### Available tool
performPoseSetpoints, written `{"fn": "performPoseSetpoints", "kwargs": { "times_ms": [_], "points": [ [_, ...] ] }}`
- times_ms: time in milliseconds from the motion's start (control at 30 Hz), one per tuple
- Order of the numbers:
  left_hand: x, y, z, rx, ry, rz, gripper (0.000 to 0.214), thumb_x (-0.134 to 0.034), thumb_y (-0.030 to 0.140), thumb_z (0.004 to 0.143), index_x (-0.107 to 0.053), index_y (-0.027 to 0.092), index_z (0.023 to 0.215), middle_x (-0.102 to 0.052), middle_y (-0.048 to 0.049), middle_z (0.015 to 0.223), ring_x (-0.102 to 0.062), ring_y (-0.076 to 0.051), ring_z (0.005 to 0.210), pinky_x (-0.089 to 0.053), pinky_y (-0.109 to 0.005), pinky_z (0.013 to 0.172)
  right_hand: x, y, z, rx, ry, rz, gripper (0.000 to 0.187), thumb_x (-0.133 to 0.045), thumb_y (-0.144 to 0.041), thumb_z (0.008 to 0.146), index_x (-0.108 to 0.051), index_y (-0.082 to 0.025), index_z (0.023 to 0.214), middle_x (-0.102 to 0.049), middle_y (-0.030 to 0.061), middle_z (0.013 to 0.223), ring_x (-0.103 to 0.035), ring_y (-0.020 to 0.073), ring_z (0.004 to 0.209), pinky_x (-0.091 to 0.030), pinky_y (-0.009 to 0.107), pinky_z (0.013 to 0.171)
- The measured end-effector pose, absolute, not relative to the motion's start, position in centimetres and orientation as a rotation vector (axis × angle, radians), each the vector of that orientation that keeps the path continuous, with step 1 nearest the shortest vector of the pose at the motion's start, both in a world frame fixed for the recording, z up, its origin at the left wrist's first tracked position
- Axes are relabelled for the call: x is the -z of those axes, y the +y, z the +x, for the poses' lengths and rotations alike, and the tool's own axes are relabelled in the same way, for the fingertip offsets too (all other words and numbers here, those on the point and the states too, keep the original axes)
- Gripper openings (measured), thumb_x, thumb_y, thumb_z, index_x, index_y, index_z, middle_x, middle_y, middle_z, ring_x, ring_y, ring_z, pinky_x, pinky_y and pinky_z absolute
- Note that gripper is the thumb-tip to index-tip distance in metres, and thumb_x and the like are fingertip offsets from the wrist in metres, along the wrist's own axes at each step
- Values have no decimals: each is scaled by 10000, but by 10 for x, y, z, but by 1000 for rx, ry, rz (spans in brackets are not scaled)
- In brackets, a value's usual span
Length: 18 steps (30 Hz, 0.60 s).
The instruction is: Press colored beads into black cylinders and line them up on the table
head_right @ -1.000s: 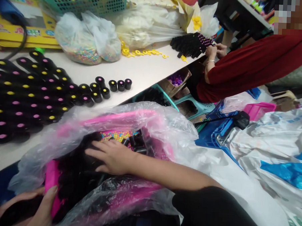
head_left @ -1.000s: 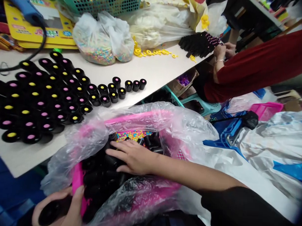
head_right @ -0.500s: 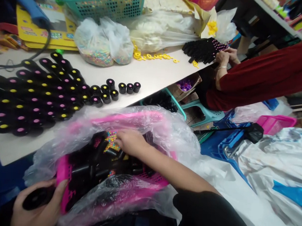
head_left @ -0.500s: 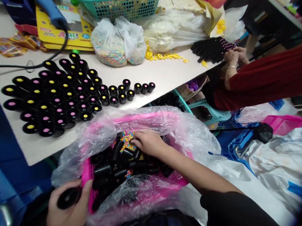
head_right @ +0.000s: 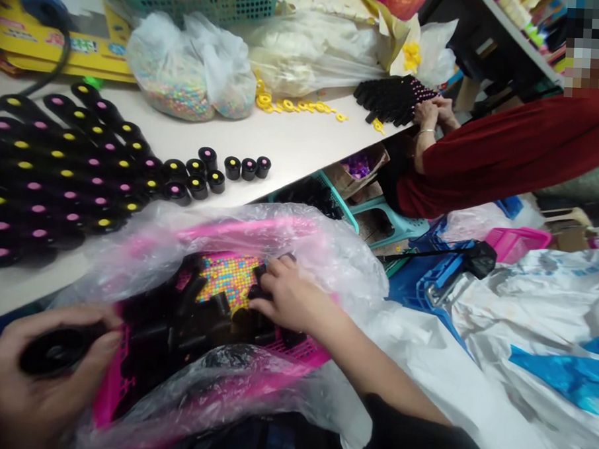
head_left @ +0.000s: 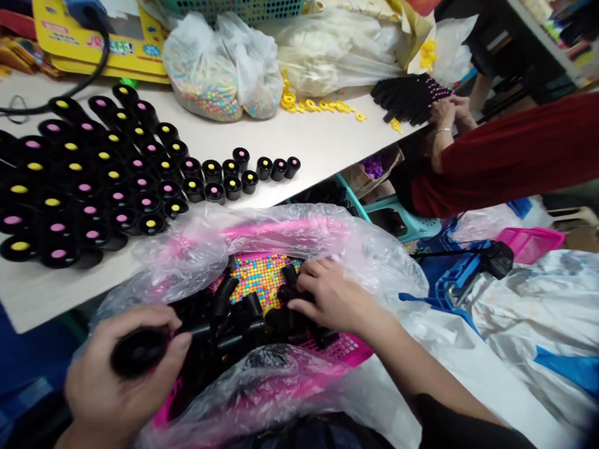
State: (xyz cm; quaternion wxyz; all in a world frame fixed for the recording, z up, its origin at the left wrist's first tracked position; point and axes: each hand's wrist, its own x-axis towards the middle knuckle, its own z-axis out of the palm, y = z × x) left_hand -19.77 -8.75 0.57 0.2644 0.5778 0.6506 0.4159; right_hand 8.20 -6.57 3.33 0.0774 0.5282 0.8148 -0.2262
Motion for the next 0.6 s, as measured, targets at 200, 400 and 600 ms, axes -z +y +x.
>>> {"fn": "performPoseSetpoints", "kwargs": {
  "times_ms": [200,400,600],
  "points": [
    [-13,-65,-179,-964,1578,1686,204,-637,394,742,-582,235,858,-666,-5,830,-647,-192,790,-492,-311,730,15,-46,52,723,2545,1395,181,-512,-264,917,-637,-144,968,-653,92,957,-566,193,915,-350,337,885],
    [5,-65,-188,-1105,1471,1430,206,-646,291,765,-522,225,917,-668,-48,995,-665,-223,942,-538,-404,870,24,-39,36,868,2463,1577,304,-458,-361,949,-622,-126,1047,-630,133,1037,-563,224,997,-387,351,896],
    [5,-57,-182,-1212,1406,1392,234,-671,204,746,-519,208,924,-662,-48,982,-665,-205,931,-539,-393,879,38,-51,-1,1225,2697,1417,564,-626,-528,799,-509,-190,1234,-412,135,1358,-381,267,1237,-328,404,1013]
  ]
}}
